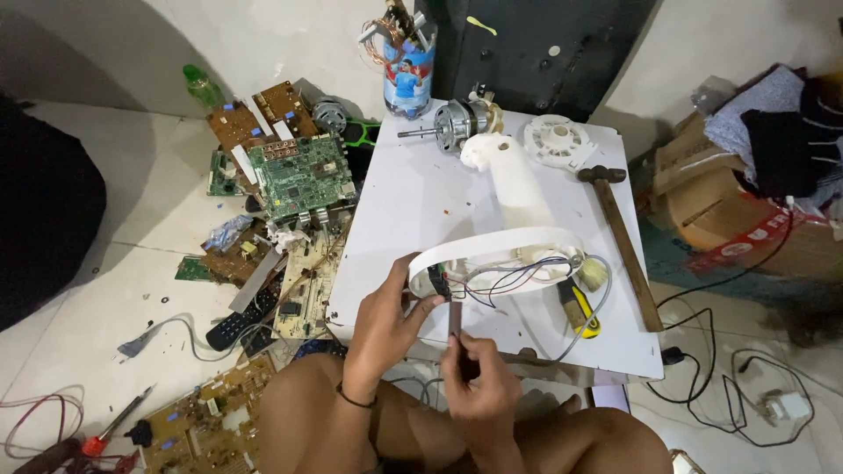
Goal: The person is repairing a fan by connecting internal wires from the motor to the base unit and using a screwdriver to secure the components.
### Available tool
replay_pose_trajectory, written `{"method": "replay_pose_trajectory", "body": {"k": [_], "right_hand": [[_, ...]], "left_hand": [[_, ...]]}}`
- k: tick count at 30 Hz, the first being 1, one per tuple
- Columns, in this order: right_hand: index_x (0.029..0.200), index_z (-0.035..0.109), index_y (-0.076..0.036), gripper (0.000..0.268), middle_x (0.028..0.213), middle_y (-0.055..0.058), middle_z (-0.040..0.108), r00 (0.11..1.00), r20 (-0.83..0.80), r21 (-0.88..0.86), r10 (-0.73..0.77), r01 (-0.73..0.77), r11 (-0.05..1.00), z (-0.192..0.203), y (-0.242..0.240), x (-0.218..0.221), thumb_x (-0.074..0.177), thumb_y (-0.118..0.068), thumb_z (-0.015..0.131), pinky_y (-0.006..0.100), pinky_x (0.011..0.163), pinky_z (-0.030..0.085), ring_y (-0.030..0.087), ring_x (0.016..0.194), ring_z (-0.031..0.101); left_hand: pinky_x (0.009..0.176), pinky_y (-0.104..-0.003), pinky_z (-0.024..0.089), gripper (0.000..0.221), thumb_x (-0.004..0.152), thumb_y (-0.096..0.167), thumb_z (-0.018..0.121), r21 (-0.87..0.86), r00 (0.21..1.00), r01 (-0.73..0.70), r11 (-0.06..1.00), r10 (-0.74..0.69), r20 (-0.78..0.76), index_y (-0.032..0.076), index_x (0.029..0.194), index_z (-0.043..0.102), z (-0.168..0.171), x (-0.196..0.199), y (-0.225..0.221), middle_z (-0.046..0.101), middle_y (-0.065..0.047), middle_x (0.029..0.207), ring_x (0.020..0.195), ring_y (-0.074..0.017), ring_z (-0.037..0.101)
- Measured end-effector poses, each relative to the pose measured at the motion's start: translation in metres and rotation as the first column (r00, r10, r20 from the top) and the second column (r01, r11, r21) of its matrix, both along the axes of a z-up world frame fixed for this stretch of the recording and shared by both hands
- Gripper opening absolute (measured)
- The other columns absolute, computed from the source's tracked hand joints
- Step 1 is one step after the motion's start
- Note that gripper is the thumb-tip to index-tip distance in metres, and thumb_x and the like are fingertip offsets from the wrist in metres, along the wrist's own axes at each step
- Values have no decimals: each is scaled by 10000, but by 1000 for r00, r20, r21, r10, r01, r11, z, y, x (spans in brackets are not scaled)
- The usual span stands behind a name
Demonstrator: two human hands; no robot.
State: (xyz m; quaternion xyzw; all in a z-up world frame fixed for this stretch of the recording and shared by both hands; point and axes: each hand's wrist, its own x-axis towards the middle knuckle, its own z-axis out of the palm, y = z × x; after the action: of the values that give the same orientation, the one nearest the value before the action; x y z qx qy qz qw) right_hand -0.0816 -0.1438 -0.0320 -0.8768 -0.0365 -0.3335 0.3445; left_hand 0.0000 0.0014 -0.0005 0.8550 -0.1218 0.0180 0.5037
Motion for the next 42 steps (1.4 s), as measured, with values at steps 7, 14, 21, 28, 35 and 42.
{"method": "replay_pose_trajectory", "body": {"k": [7,14,21,28,35,42], "right_hand": [[908,686,-104,93,670,-22,684,997,-48,40,67,-66,997,15,-3,4,940,-191,698,273,527,491,116,532,578],[850,694,-136,132,606,-27,674,959,-269,235,90,-25,972,14,-11,-6,904,-256,699,275,537,465,120,528,582],[790,714,-123,165,683,-37,715,851,-458,401,256,-59,914,-28,-67,-34,844,-254,800,250,638,494,65,681,610],[840,680,-17,126,590,74,660,715,-499,683,490,-23,730,-42,-80,-44,889,-99,763,264,348,490,150,340,591],[806,615,-14,182,545,104,629,706,-441,772,554,-16,635,-35,-77,-46,920,-104,725,283,383,484,187,356,561],[784,558,-47,225,580,109,646,702,-421,804,574,-5,595,-43,-81,-48,914,-119,726,283,353,506,191,359,582]], "left_hand": [[497,-337,467,537,983,342,629,1,1000,15,1000,-15,1,158,1442,421,0,1,0,745,-54,964,576,-205,646],[501,-325,407,591,972,435,607,25,1000,10,1000,-10,-21,179,1469,414,3,1,-1,649,-26,767,519,-169,533],[494,-340,474,716,895,410,737,91,998,-57,994,59,-25,183,1481,393,0,-1,-7,674,-32,781,567,-170,600],[453,-330,432,678,892,419,760,130,992,-127,983,124,36,147,1424,439,-10,1,-16,601,-22,654,503,-162,551],[428,-332,423,666,888,392,770,116,987,-146,983,137,83,120,1399,440,-17,-1,-19,596,-21,703,497,-162,548],[417,-338,392,738,855,397,815,158,985,-162,974,151,77,128,1415,416,-22,2,-20,558,-29,648,478,-185,524]]}}
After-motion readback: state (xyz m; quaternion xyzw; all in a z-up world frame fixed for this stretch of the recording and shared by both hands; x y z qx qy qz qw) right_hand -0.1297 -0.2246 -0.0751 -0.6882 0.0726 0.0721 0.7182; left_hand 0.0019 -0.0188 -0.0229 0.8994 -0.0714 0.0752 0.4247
